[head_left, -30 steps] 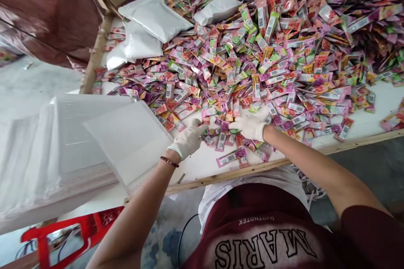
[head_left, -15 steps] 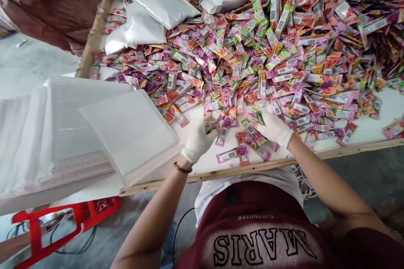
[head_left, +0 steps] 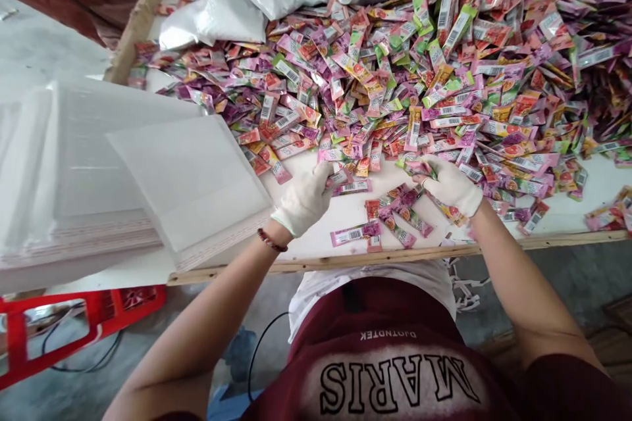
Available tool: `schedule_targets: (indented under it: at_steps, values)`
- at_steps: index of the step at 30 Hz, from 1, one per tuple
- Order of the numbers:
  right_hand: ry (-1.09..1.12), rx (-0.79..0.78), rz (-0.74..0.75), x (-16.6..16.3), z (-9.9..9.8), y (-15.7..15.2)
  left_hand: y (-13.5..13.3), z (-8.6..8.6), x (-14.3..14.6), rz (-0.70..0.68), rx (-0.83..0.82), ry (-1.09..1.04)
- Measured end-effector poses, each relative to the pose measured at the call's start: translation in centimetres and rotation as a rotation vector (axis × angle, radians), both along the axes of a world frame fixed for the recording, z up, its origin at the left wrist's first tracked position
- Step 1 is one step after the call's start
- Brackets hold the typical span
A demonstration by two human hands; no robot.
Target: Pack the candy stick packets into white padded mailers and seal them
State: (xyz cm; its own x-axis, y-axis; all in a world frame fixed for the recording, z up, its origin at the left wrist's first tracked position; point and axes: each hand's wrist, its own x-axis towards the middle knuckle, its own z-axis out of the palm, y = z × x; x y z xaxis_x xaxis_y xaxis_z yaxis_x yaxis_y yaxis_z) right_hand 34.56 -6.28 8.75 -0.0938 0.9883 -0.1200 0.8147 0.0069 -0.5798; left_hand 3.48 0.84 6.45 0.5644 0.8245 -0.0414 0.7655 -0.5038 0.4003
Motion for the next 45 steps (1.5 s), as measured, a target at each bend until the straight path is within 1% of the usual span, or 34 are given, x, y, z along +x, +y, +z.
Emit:
schedule_targets:
  at_steps: [3, 5, 6, 8, 10, 12, 14, 16, 18, 19, 21, 24, 26, 28, 31, 33, 35, 37, 39, 42, 45]
  values:
    - [-0.237, -0.068, 0.130, 0.0, -0.4, 1.2, 0.4, -0.4, 2.2, -0.067, -0.102, 0.096]
    - [-0.409, -0.159, 0.237, -0.7, -1.1, 1.9, 0.6, -1.0, 3.6, -0.064, -0.152, 0.205]
    - [-0.472, -0.201, 0.269, -1.1, -1.5, 2.2, 0.7, -1.3, 4.1, -0.053, -0.160, 0.252]
    - [-0.537, -0.263, 0.285, -1.8, -1.9, 2.8, 1.0, -1.7, 4.3, -0.043, -0.129, 0.296]
    - [-0.548, -0.275, 0.256, -2.2, -1.9, 3.1, 1.1, -1.8, 3.7, -0.056, -0.058, 0.276]
    - [-0.550, -0.252, 0.215, -2.3, -1.4, 2.9, 1.1, -1.6, 2.4, -0.040, -0.015, 0.212]
    - [-0.521, -0.190, 0.128, -2.2, -0.5, 2.2, 0.6, -1.1, 0.9, 0.012, -0.033, 0.085]
    - [-0.448, -0.122, 0.009, -2.2, 0.4, 0.7, -0.2, -0.7, -0.6, 0.056, -0.078, -0.086]
    - [-0.374, -0.114, -0.092, -2.4, 0.7, -1.3, -1.6, -0.7, -1.6, 0.052, -0.125, -0.220]
    - [-0.360, -0.142, -0.115, -2.6, 0.5, -2.4, -2.4, -0.8, -1.8, 0.038, -0.155, -0.254]
    - [-0.384, -0.225, -0.132, -3.0, -0.4, -4.4, -4.1, -1.3, -1.6, 0.013, -0.222, -0.245]
    - [-0.437, -0.318, -0.104, -3.2, -2.0, -6.6, -6.2, -2.3, -0.3, -0.026, -0.268, -0.087]
    - [-0.419, -0.314, -0.087, -2.7, -2.4, -7.4, -6.9, -2.6, 0.2, -0.069, -0.263, 0.032]
    - [-0.365, -0.231, -0.084, -2.0, -1.9, -8.0, -6.9, -2.4, 0.0, -0.116, -0.251, 0.080]
    - [-0.261, -0.101, -0.155, -1.5, -0.6, -8.9, -6.1, -1.4, -1.1, -0.198, -0.177, 0.007]
    - [-0.168, -0.103, -0.170, -2.1, -0.2, -9.3, -5.5, -0.8, -1.5, -0.292, -0.117, -0.059]
    - [-0.110, -0.153, -0.134, -3.5, -0.5, -9.2, -5.2, -0.6, -1.0, -0.445, -0.097, -0.063]
    - [-0.144, -0.218, -0.092, -5.3, -1.3, -8.7, -5.3, -0.8, 0.2, -0.602, -0.085, 0.016]
    - [-0.258, -0.288, -0.061, -6.8, -2.1, -8.0, -5.4, -1.1, 1.8, -0.687, -0.061, 0.140]
    - [-0.408, -0.352, 0.031, -7.7, -2.9, -7.0, -5.5, -1.2, 3.6, -0.689, -0.051, 0.268]
    - [-0.436, -0.334, 0.121, -7.0, -2.4, -6.9, -5.4, -1.1, 3.9, -0.683, -0.026, 0.259]
